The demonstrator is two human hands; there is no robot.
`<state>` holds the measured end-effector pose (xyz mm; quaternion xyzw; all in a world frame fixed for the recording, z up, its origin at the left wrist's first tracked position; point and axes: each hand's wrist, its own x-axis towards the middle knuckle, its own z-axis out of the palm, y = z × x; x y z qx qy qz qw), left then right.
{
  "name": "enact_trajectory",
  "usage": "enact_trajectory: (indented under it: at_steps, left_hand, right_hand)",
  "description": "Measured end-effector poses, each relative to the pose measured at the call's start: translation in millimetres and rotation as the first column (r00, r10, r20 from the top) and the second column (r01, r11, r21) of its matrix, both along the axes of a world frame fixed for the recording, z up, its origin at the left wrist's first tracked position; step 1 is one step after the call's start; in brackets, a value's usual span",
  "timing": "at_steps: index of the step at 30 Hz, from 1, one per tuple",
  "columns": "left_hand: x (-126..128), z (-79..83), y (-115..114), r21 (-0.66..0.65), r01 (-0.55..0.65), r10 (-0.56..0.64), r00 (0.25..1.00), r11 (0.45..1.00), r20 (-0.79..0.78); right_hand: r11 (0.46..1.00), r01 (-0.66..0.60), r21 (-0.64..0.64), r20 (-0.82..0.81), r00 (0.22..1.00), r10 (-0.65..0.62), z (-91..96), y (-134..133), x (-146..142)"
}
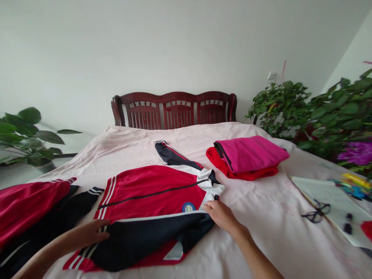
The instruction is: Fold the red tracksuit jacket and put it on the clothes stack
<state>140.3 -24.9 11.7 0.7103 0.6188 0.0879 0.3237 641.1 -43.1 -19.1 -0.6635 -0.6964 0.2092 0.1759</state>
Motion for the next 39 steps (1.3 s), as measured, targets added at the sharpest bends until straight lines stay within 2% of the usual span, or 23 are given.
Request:
enact_trajectory:
  at_steps: [2,4,8,11,14,17,19,22,26,29,34,36,39]
  left_hand:
    - [-5,-13.3,-5,0.028,0.019,-0.013,0.979,0.999,-0.202]
    - [-8,-21.4,-11,0.064,-0.011,0.032,0.942,0.998,-0.335]
    - [-16,-26.2,-20,0.033,0.016,-0.002,0.92,0.999,-0.391]
    - [-14,-14.7,-14,0.073,0.048,-0.015,0.919,0.996,-0.393]
    - [8,5.7,9,0.148,0.068,-0.015,0.943,0.987,-0.332]
    - [45,17.1,46,0.271,0.063,0.02,0.956,0.961,-0.294]
    - [69,13.9,71,0.356,0.044,0.077,0.945,0.933,-0.318]
    - [89,-5.1,99,0.42,-0.012,0.175,0.92,0.907,-0.351]
    - [87,-40.8,110,0.486,-0.044,0.262,0.882,0.873,-0.391]
    - [79,-59.2,111,0.536,-0.034,0.293,0.866,0.843,-0.406]
    - [75,-64.9,113,0.588,-0.053,0.305,0.891,0.807,-0.338]
    - [74,-64.2,113,0.599,-0.065,0.302,0.903,0.798,-0.305]
    - [72,-64.1,113,0.59,-0.078,0.29,0.917,0.804,-0.273]
  right_hand:
    - [1.0,0.016,-0.016,0.095,0.995,-0.014,6.9,-2,-5]
    - [0.997,0.025,-0.073,0.154,0.988,-0.013,16.2,-4,-7]
    - [0.972,0.013,-0.233,0.224,0.974,0.04,34.7,-2,-4]
    - [0.986,-0.021,-0.167,0.234,0.97,0.061,46.4,7,-5]
    - [0.998,-0.064,-0.005,0.182,0.981,0.063,51.9,31,-16]
    - [0.985,-0.139,0.102,0.156,0.98,0.122,46.5,71,-36]
    - [0.968,-0.22,0.122,0.21,0.959,0.191,37.8,100,-49]
    - [0.96,-0.263,0.098,0.309,0.925,0.222,22.7,139,-60]
    - [0.986,-0.138,0.09,0.377,0.921,0.094,9.4,174,-53]
    - [0.992,-0.015,0.125,0.414,0.91,-0.039,9.1,195,-45]
    - [0.955,0.195,0.226,0.434,0.857,-0.278,15.0,233,-51]
    - [0.944,0.241,0.227,0.434,0.842,-0.319,13.9,248,-56]
    - [0.949,0.244,0.198,0.436,0.845,-0.308,7.9,265,-61]
